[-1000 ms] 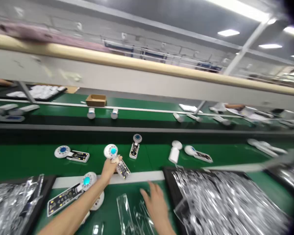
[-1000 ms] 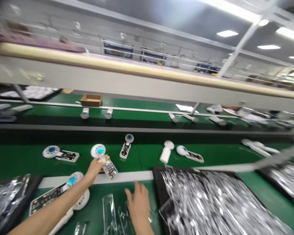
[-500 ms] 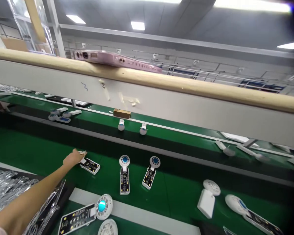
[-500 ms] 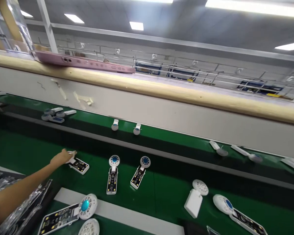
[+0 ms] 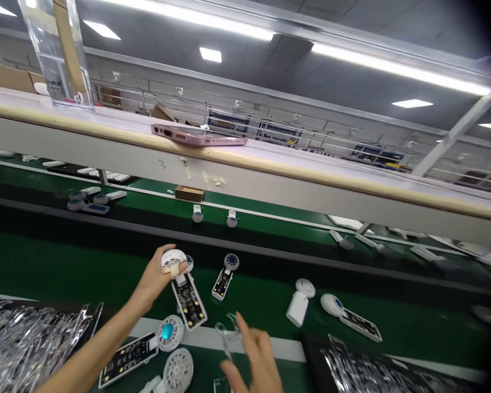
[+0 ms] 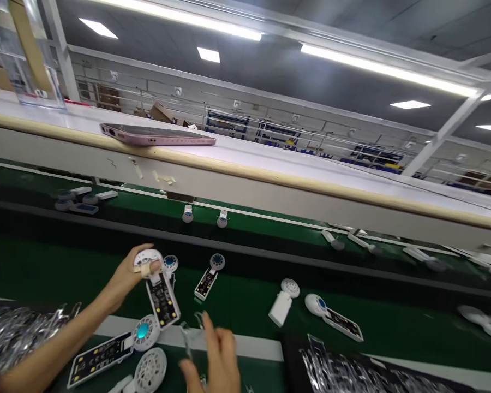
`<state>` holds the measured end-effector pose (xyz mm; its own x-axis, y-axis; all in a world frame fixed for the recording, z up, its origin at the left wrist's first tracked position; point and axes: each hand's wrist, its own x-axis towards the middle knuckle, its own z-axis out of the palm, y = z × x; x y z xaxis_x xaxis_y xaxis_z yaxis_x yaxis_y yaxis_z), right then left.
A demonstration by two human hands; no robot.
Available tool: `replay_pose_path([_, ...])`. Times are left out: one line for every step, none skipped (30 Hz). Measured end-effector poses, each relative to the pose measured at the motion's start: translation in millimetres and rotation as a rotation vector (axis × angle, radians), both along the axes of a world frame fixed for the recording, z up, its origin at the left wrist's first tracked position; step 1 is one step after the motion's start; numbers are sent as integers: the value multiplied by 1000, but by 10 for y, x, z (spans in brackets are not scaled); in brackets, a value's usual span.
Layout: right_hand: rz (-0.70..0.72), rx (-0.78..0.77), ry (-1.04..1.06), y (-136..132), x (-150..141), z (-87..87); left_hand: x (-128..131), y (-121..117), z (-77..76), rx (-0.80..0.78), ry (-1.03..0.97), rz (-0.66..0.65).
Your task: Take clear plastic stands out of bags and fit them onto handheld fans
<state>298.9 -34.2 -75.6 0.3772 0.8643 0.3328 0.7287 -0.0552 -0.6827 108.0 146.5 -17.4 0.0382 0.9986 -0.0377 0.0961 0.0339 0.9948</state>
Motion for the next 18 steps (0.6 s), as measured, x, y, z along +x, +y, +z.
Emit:
replay_pose_path([10, 16, -67, 47, -123, 59, 155, -164, 63, -64, -87, -31])
replay_pose_path([25, 26, -142, 83, -212, 113, 290, -313, 112, -126, -155, -61])
replay_pose_path([30, 23, -213, 104, -265, 157, 404, -445, 148, -176, -202, -91])
replay_pose_path([28, 15, -278, 105, -286, 189, 498, -557, 175, -210, -225, -117])
replay_pose_path([19, 6, -330, 87, -279, 211, 574, -650, 194, -235, -229, -146])
replay_pose_path([3, -6, -365, 57, -254, 223, 635, -728, 207, -252, -221, -170])
replay_pose_path([-16, -15, -387, 18, -218, 230, 685, -792, 216, -263, -204, -190])
replay_pose_path([-33, -21, -397, -23, -178, 235, 727, -846, 222, -271, -184, -208])
replay_pose_path([-44, -26, -399, -61, -139, 239, 762, -890, 227, -271, -165, -227])
replay_pose_path([-39, -34, -396, -95, -105, 244, 791, -926, 233, -268, -147, -244])
replay_pose_path([-30, -44, -390, -123, -77, 248, 814, -954, 241, -258, -134, -255])
replay_pose_path([-20, -54, -387, -147, -54, 251, 832, -973, 253, -252, -127, -263])
replay_pose_path([-14, -65, -390, -169, -38, 249, 844, -984, 269, -256, -123, -278])
replay_pose_path([-18, -78, -397, -190, -26, 240, 854, -989, 290, -265, -123, -296])
replay_pose_path([-28, -92, -408, -211, -16, 224, 862, -990, 314, -272, -123, -308])
replay_pose_path([-42, -111, -415, -232, -7, 201, 870, -990, 336, -274, -124, -311])
replay_pose_path([-50, -135, -413, -252, 5, 173, 881, -994, 353, -274, -127, -303])
replay_pose_path([-49, -166, -396, -271, 20, 144, 893, -1006, 359, -269, -130, -285])
